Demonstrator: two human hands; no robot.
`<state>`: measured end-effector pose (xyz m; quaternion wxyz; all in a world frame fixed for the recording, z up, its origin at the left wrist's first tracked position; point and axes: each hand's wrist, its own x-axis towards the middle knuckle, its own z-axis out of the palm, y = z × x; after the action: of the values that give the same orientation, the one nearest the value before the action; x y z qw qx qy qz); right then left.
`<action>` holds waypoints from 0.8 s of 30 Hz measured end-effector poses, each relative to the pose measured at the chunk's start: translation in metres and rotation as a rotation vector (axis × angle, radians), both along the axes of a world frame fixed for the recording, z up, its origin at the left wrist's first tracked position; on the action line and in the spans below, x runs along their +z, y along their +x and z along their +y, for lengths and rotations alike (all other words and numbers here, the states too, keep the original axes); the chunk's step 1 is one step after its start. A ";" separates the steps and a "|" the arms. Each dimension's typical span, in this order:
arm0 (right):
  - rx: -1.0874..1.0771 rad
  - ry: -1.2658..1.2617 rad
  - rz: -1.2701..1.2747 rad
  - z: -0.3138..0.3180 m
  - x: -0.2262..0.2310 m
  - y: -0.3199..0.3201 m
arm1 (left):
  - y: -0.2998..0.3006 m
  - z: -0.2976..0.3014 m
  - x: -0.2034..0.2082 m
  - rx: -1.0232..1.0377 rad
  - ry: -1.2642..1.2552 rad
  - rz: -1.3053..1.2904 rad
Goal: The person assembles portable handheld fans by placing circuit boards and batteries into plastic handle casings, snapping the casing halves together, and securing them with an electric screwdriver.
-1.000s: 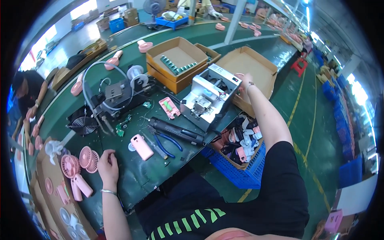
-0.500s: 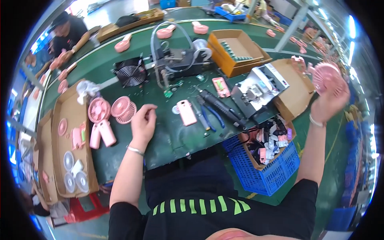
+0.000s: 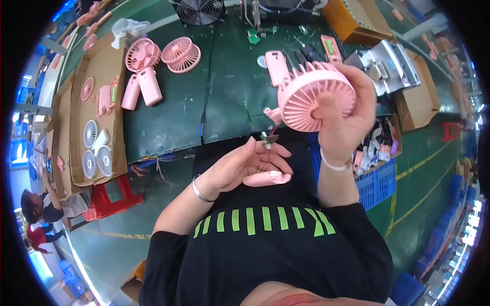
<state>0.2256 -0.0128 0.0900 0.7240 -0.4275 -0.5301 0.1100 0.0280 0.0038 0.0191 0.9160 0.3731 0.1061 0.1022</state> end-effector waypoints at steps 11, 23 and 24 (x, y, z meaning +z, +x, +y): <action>0.027 -0.170 0.234 -0.007 -0.030 0.017 | 0.012 -0.008 -0.027 -0.199 -0.048 0.057; 0.094 -0.087 0.352 -0.009 -0.031 0.042 | 0.021 0.004 -0.023 -0.131 -0.552 -0.013; 0.151 -0.076 0.354 -0.010 -0.033 0.042 | 0.021 0.005 -0.019 -0.115 -0.579 0.086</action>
<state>0.2676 -0.0223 0.0568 0.7789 -0.3875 -0.4206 0.2573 0.0485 0.0092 0.0001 0.9833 0.1056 0.1480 -0.0004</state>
